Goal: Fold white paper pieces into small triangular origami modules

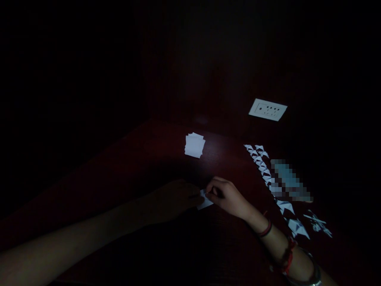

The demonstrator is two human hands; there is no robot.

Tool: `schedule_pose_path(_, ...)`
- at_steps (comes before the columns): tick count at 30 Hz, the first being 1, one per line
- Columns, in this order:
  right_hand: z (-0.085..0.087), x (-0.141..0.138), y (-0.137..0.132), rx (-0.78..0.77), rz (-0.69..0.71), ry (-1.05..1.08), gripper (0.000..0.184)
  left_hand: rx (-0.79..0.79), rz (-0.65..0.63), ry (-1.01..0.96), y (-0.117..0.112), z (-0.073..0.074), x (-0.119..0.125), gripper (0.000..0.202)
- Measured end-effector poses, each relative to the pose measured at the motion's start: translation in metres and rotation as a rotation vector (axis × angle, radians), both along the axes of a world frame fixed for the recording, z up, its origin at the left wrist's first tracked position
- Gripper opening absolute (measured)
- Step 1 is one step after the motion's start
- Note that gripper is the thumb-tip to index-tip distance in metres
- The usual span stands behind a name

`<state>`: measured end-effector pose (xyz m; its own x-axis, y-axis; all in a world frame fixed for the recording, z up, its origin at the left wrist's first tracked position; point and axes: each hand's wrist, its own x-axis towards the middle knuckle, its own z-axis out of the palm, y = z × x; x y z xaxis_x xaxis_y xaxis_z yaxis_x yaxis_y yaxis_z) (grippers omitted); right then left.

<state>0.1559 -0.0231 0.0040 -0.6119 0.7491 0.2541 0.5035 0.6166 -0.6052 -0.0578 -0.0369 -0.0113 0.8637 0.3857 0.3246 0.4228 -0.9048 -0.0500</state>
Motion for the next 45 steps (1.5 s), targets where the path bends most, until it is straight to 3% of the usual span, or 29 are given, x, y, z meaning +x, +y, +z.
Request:
schedule_pose_path(14, 0.000, 0.009, 0.000, 0.011, 0.149, -0.012, 0.008, -0.146, 0.071, 0.093, -0.002, 0.012, -0.014, 0.052)
schedule_pose_path(25, 0.008, 0.012, -0.008, 0.140, 0.264, -0.138, 0.017, -0.122, 0.047, 0.082, 0.003, 0.003, -0.015, 0.054)
schedule_pose_path(37, 0.009, 0.014, -0.008, 0.195, 0.307, -0.244, 0.017, -0.158, -0.044, 0.017, 0.007, -0.007, -0.017, 0.049)
schedule_pose_path(45, 0.010, 0.013, -0.008, 0.236, 0.297, -0.266, 0.021, -0.150, -0.039, 0.009, 0.007, -0.007, -0.013, 0.048)
